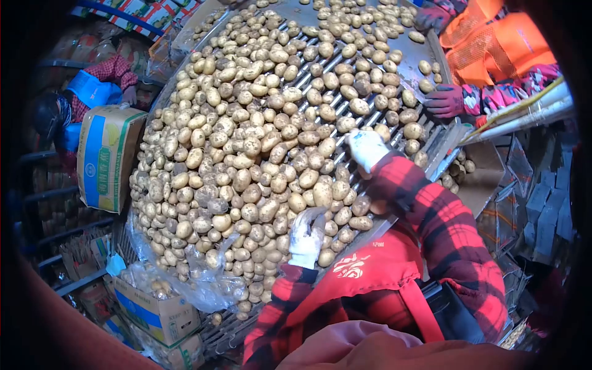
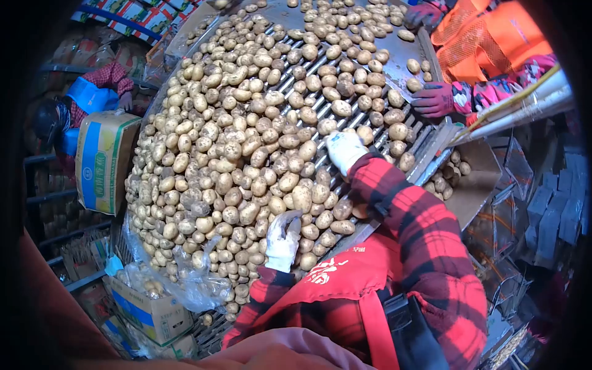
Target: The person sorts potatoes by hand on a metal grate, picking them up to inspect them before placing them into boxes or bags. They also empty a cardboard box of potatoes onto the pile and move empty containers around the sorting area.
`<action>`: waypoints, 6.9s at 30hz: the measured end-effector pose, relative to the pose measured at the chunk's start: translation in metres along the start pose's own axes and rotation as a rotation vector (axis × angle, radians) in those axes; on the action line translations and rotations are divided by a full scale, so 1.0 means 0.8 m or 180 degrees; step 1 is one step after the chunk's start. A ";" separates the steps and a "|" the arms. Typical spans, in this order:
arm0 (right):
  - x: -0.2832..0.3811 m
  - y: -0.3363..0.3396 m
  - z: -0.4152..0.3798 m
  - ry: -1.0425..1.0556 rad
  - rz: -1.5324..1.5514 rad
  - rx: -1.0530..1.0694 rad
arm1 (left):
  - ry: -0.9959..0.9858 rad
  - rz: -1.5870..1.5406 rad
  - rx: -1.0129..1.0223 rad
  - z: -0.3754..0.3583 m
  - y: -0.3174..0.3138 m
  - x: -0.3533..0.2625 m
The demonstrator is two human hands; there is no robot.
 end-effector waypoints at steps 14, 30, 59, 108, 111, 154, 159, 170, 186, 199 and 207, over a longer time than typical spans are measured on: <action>-0.051 0.057 0.151 0.0107 0.0638 -0.1767 | 0.1602 -0.3111 -0.0075 0.061 -0.022 0.031; 0.028 0.044 0.211 0.0807 0.2091 -0.0970 | 0.1909 -0.3536 0.0257 0.051 0.019 0.063; 0.186 0.122 0.035 0.1223 0.1360 -0.2094 | 0.1674 -0.2394 -0.0265 -0.009 0.009 0.037; 0.077 0.093 0.292 0.0175 0.2755 0.0011 | 0.1709 -0.3609 -0.0330 -0.021 0.043 0.072; 0.105 0.137 0.363 0.0316 0.0126 -0.1164 | 0.1896 -0.3611 -0.0190 -0.024 0.050 0.075; 0.441 0.265 0.275 0.1894 0.0773 -0.0212 | 0.0779 0.3214 -0.1333 0.171 0.480 0.007; 0.411 0.218 0.257 0.1953 0.1224 -0.0511 | 0.0409 0.3406 -0.0780 0.178 0.477 0.035; 0.227 0.152 0.026 0.1074 0.6280 0.0924 | -0.0213 -0.0907 -0.0583 0.153 0.266 -0.013; -0.221 -0.067 -0.395 -0.3371 0.1457 -0.1512 | 0.0316 0.0857 0.1861 -0.005 -0.068 -0.031; 0.243 0.139 0.133 0.1762 -0.0203 -0.1608 | 0.0673 0.0243 0.0790 -0.059 0.012 0.046; 0.152 0.105 0.067 0.0664 0.3861 0.0584 | 0.0915 -0.1173 -0.0191 -0.037 0.052 0.045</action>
Point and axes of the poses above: each hand's wrist, its own z-axis towards the middle knuckle, its own y-axis out of the back of the hand, x = y × z, the point moved 3 cm from there along z, towards the middle knuckle, and after that the axes turned 8 degrees about -z, right-handed, at the moved point
